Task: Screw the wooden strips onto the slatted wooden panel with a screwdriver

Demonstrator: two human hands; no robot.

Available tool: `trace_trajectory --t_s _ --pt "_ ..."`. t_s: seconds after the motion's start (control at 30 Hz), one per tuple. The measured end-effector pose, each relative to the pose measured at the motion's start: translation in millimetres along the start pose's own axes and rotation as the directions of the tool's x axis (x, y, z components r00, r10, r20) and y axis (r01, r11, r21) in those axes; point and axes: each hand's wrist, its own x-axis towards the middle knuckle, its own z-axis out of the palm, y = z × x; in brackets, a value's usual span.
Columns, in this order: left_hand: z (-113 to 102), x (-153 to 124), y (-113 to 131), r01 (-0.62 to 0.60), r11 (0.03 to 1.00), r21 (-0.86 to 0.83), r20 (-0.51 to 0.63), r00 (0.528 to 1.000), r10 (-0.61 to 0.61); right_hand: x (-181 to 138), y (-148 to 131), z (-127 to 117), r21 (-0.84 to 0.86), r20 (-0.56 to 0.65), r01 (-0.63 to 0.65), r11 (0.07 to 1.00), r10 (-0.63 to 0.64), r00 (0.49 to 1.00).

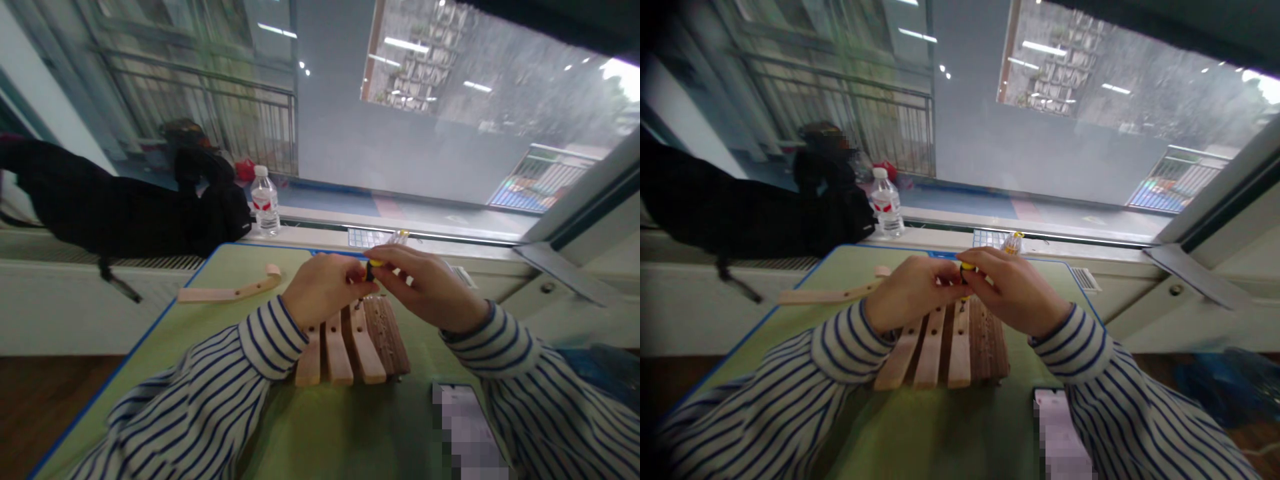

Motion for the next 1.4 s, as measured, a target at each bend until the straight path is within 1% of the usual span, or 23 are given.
trace_trajectory --t_s 0.13,0.27,0.4,0.63,0.8,1.03,1.2,1.4 --pt "0.6 -0.1 -1.4 -0.012 1.000 0.009 -0.014 1.000 0.012 1.0 -1.6 2.2 -0.002 -0.008 -0.037 0.999 0.037 0.999" --pt "2.3 0.1 -3.2 -0.023 1.000 0.011 -0.026 0.999 0.023 0.0 -0.7 4.1 0.021 -0.022 -0.039 0.999 0.040 0.999" --pt "2.7 -0.3 -3.9 -0.035 0.999 -0.014 -0.016 0.999 0.035 -0.7 1.0 6.0 0.041 -0.048 -0.043 0.998 0.045 0.998" --pt "1.3 -1.0 -4.7 -0.090 0.994 -0.069 -0.005 0.996 0.090 -0.8 1.1 7.9 0.048 -0.081 -0.061 0.997 0.065 0.995" --pt "0.0 -0.9 -5.0 -0.076 0.996 -0.049 0.039 0.996 0.078 -1.3 1.0 8.8 0.044 -0.090 -0.060 0.997 0.064 0.994" --pt "1.2 -1.2 -1.3 -0.028 1.000 -0.013 0.014 1.000 0.028 0.2 -0.2 9.2 0.040 -0.100 -0.051 0.998 0.055 0.993" --pt "0.4 -1.6 0.8 -0.019 0.999 0.026 -0.001 1.000 0.019 -0.1 -1.2 8.7 0.068 -0.066 -0.049 0.996 0.053 0.996" --pt "-1.0 -1.6 -0.5 -0.040 0.998 0.044 0.010 0.999 0.040 -2.3 -2.0 7.8 0.047 -0.046 -0.024 0.999 0.026 0.999"
